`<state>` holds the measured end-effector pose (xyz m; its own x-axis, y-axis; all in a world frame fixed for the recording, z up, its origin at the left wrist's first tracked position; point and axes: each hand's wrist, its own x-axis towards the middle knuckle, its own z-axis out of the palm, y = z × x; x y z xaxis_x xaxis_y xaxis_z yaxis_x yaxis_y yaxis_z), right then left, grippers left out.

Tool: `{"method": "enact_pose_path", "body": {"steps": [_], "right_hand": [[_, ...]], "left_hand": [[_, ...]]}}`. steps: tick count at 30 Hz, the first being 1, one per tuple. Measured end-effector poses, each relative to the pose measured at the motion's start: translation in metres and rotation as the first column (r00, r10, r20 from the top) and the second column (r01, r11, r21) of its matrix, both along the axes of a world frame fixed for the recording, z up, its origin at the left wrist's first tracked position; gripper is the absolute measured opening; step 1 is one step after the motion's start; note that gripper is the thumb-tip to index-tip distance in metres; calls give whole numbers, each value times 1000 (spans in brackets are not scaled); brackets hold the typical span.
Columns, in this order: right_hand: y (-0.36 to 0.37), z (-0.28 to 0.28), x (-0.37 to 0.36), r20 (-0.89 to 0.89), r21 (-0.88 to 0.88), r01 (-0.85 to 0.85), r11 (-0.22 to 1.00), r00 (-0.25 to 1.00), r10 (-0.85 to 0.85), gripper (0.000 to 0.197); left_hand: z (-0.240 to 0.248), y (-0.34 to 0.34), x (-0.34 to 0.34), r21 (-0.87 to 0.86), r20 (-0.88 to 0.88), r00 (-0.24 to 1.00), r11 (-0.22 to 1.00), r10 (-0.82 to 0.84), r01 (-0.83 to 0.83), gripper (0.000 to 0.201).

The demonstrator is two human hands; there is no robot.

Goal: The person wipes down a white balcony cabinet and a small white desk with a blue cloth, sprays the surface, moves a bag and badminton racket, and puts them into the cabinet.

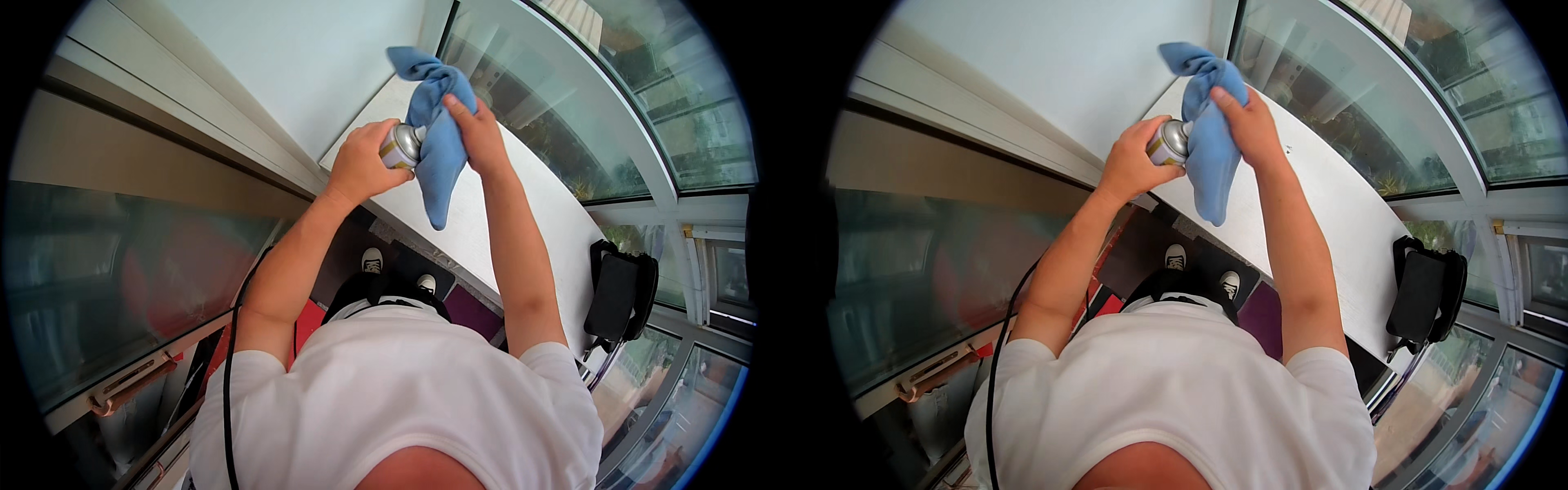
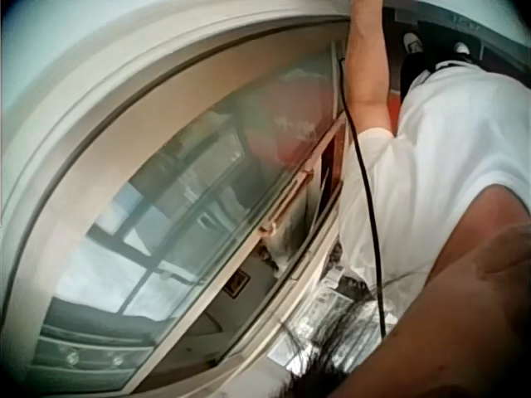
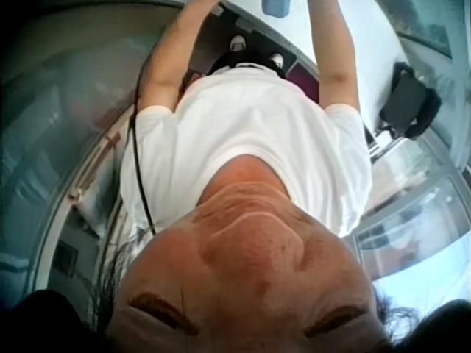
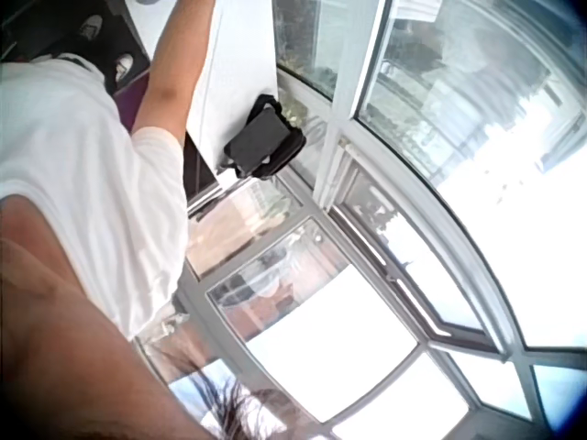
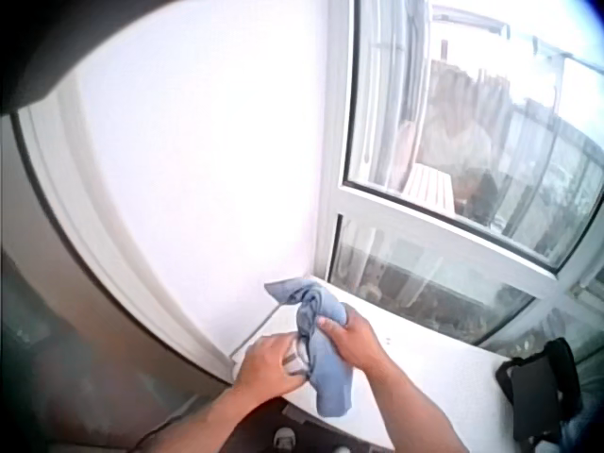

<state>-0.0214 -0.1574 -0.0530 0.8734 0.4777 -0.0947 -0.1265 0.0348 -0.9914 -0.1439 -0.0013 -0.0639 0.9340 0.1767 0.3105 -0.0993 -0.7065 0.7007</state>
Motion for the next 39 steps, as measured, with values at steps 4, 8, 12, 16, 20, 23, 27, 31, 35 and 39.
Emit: {"method": "enact_pose_path", "body": {"steps": [4,8,12,16,20,23,27,31,35,39], "right_hand": [[-16,-2,14,-324,456,128,881,946,30,53],[19,11,-27,-154,228,-90,969,980,128,50],[18,16,-35,-161,360,-71,930,978,136,53],[6,19,-32,-196,420,-44,906,971,138,52],[-6,20,-35,-182,513,-38,858,971,152,61],[-14,17,-39,-238,598,37,800,962,133,66],[-21,-4,-55,-252,625,-33,780,937,242,67],[-1,-3,-86,-38,470,-164,867,978,206,94],[0,14,-87,-62,480,-198,855,964,258,92],[-2,17,-82,-77,534,-212,819,952,297,91]], "left_hand": [[7,28,-3,-786,-133,949,613,-286,75,56],[16,30,5,-981,-86,911,193,-403,-7,48],[23,32,4,-999,33,887,-19,-461,28,38],[31,26,8,-993,73,941,-111,-331,38,38],[44,36,15,-982,183,938,-95,-295,162,52],[53,40,18,-958,287,900,-88,-327,273,51],[72,29,17,-977,212,947,-24,-241,213,39],[85,14,20,-960,191,973,181,-128,212,39],[93,8,13,-959,209,969,166,-135,230,40],[108,13,5,-927,336,901,71,-273,367,42]]}}
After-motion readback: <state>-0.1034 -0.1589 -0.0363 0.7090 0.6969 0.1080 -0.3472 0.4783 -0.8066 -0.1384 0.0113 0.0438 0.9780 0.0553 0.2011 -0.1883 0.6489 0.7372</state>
